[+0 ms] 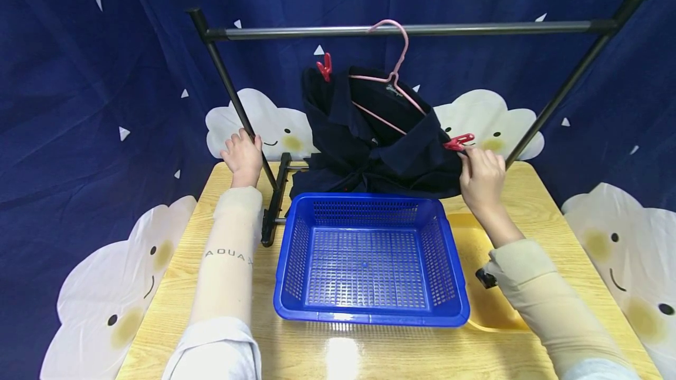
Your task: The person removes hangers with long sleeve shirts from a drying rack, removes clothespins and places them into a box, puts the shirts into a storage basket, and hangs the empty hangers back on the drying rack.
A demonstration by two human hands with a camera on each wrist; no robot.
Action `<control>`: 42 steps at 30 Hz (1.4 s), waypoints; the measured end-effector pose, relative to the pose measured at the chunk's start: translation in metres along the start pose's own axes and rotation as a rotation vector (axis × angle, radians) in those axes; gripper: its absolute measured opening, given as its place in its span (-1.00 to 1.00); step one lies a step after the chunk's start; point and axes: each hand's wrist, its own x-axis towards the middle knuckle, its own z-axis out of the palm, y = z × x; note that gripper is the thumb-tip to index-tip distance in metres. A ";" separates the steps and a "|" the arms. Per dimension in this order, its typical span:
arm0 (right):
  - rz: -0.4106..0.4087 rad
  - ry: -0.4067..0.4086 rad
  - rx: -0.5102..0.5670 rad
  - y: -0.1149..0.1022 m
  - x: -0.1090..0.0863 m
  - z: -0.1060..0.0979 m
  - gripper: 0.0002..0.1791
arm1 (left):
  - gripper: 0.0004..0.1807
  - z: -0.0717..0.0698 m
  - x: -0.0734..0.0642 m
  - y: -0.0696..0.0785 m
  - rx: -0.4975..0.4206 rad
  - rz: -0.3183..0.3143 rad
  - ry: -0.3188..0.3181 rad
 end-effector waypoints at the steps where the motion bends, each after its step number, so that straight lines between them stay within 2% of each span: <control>1: -0.004 0.002 0.007 0.000 -0.001 0.000 -0.84 | -0.46 0.000 0.000 0.000 0.000 0.000 -0.001; 10: -0.054 -0.007 0.043 0.001 -0.008 -0.002 -0.85 | -0.45 0.000 0.000 0.000 0.002 0.000 -0.002; 19: -0.104 0.021 0.077 0.003 -0.018 0.001 -0.62 | -0.45 0.001 0.000 0.000 0.005 0.002 -0.012; 25: -0.133 0.033 0.082 0.003 -0.022 0.001 -0.60 | -0.45 0.000 0.000 0.000 0.002 0.003 -0.005; 42: -0.139 0.153 0.151 0.003 -0.014 0.009 -0.56 | -0.47 0.002 0.001 0.000 -0.014 0.002 0.001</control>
